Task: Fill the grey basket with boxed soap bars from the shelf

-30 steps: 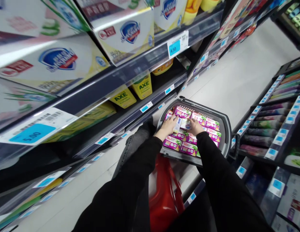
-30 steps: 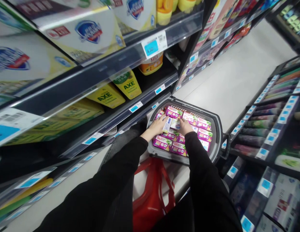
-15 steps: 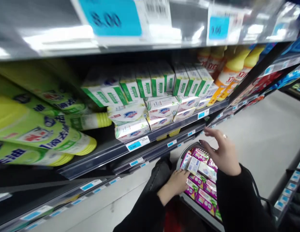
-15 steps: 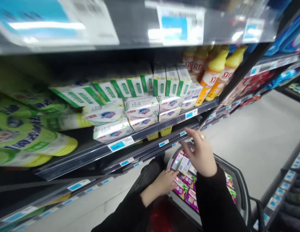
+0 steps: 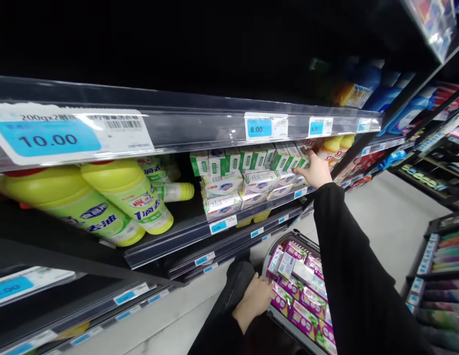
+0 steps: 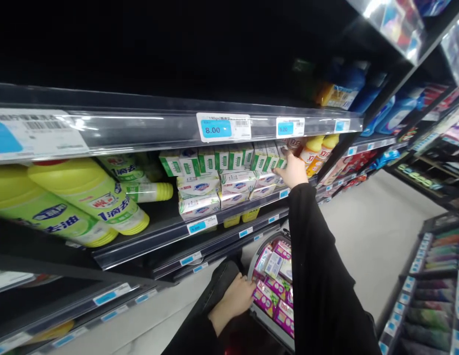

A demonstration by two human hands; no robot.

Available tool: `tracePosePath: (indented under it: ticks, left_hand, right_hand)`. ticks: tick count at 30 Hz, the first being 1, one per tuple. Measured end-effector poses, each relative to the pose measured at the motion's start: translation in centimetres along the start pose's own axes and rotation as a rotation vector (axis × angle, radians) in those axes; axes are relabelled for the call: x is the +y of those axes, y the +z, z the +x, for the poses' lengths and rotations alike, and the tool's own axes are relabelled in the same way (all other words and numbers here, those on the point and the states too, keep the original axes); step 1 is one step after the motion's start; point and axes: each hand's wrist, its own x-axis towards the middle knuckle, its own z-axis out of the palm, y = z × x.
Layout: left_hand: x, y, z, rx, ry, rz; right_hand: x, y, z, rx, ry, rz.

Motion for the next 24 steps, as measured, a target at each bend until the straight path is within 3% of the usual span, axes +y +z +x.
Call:
tracePosePath:
  ticks: [4,7,9,12,17,20,24]
  left_hand:
    - [0.1,0.5,0.3,0.036,0.004,0.008]
    - [0.2,0.3,0.3,0.033,0.019,0.014]
    - [0.2,-0.2,0.2,0.026,0.026,0.026]
    - [0.1,-0.9,0.2,0.029,0.035,0.025]
    - [0.4,-1.3,0.8,0.014,0.053,0.06]
    - [0.9,-1.2,1.6,0.004,0.035,0.119]
    - [1.6,-0.9,2.1,-0.016,0.045,0.196]
  right_hand:
    - [0.1,-0.4,-1.1,0.1,0.044,0.082]
    - [1.2,-1.2,-3.3,0.242,0.187,0.286]
    - [2.1,-2.1,-6.7,0.3,0.24,0.541]
    - [3.0,-4.1,-14.2,0.27,0.256,0.902]
    - [3.7,-5.5,-26.3,0.277,0.438,1.116]
    - [3.9,-4.6,-30.2,0.243,0.564,1.166]
    - [4.4,-4.0,-32.5,0.31,0.677,1.368]
